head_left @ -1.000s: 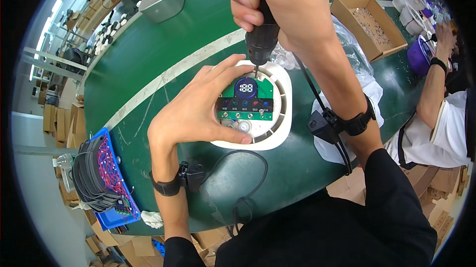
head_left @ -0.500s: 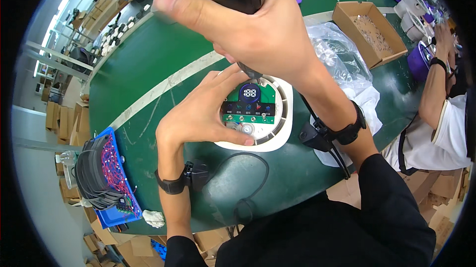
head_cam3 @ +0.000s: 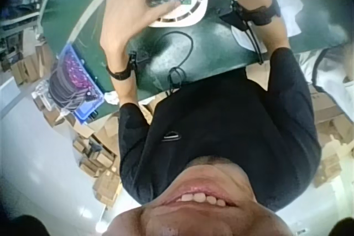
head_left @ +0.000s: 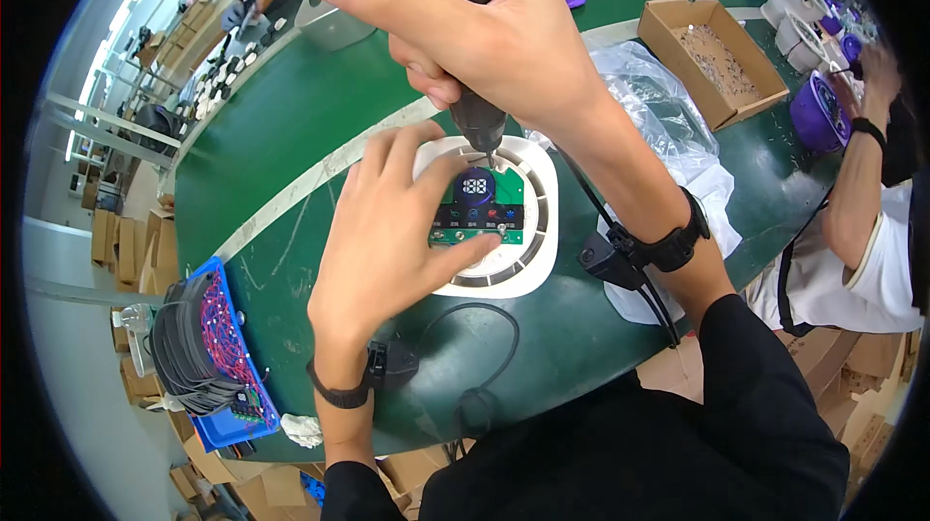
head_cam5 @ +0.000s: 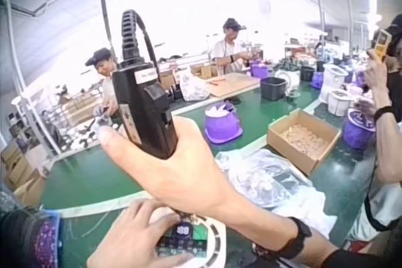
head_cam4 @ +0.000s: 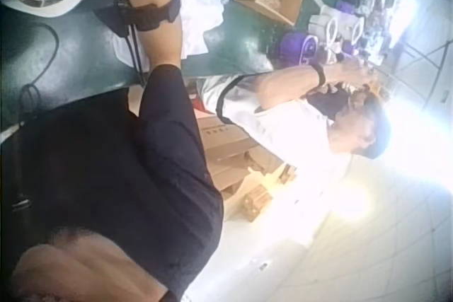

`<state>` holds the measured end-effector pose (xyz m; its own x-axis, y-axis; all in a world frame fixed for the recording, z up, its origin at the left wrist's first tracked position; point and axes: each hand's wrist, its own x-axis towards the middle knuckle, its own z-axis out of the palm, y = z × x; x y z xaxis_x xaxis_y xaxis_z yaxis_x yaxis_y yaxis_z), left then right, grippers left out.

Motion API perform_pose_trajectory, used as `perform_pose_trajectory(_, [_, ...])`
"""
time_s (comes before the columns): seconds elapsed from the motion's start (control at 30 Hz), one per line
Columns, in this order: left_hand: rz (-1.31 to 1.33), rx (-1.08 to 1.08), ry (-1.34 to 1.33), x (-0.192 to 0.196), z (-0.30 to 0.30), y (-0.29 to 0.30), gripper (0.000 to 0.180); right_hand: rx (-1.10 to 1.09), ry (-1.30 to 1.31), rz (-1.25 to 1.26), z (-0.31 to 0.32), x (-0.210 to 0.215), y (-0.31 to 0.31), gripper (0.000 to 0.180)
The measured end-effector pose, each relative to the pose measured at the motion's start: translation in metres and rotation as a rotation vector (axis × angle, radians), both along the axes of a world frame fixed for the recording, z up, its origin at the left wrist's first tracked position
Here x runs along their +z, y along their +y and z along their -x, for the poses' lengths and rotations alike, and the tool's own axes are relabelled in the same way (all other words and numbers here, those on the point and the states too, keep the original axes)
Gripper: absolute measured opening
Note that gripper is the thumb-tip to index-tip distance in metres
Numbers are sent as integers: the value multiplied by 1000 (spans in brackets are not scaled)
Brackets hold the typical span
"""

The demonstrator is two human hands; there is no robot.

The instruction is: The person uses a power screwdriver to assemble small electronic devices on a green workbench. They repeatedly secure circuit boards into purple and white plastic housings, attach fan blades, and fasten the outer covers with screws. The process involves handling multiple units sequentially, moving finished items aside, and retrieving new components from nearby bins.

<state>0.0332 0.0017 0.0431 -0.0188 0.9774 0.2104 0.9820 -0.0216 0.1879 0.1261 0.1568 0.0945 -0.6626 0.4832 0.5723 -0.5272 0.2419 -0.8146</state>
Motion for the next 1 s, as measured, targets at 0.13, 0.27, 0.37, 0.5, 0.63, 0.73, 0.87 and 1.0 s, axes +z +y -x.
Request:
perform_pose_trajectory(0.13, [-32, -27, -84, -13, 0, 6, 69, 4, 40, -14, 0, 1, 1, 40])
perform_pose_trajectory(0.27, [-129, 21, -40, -26, -9, 6, 72, 19, 45, -41, 5, -5, 3, 39])
perform_pose_trajectory(0.37, [-206, 31, -34, -35, -14, 8, 69, -11, 25, -50, 4, -5, 0, 39])
perform_pose_trajectory(0.5, [-229, -9, -190, -42, -6, 15, 66, -4, 52, -15, 1, 1, -5, 38])
perform_pose_trajectory(0.63, [-280, -18, -282, -49, -3, 17, 64, -57, 34, 65, 0, 12, -17, 35])
perform_pose_trajectory(0.73, [-301, -37, -306, -50, -3, 17, 64, -24, -20, 120, -10, 18, -17, 34])
perform_pose_trajectory(0.87, [-341, -51, -358, -52, -1, 20, 63, -102, -31, 149, -10, 23, -17, 39])
perform_pose_trajectory(1.0, [-369, -54, -288, -53, -2, 21, 64, -57, 10, 165, -16, 25, -20, 41])
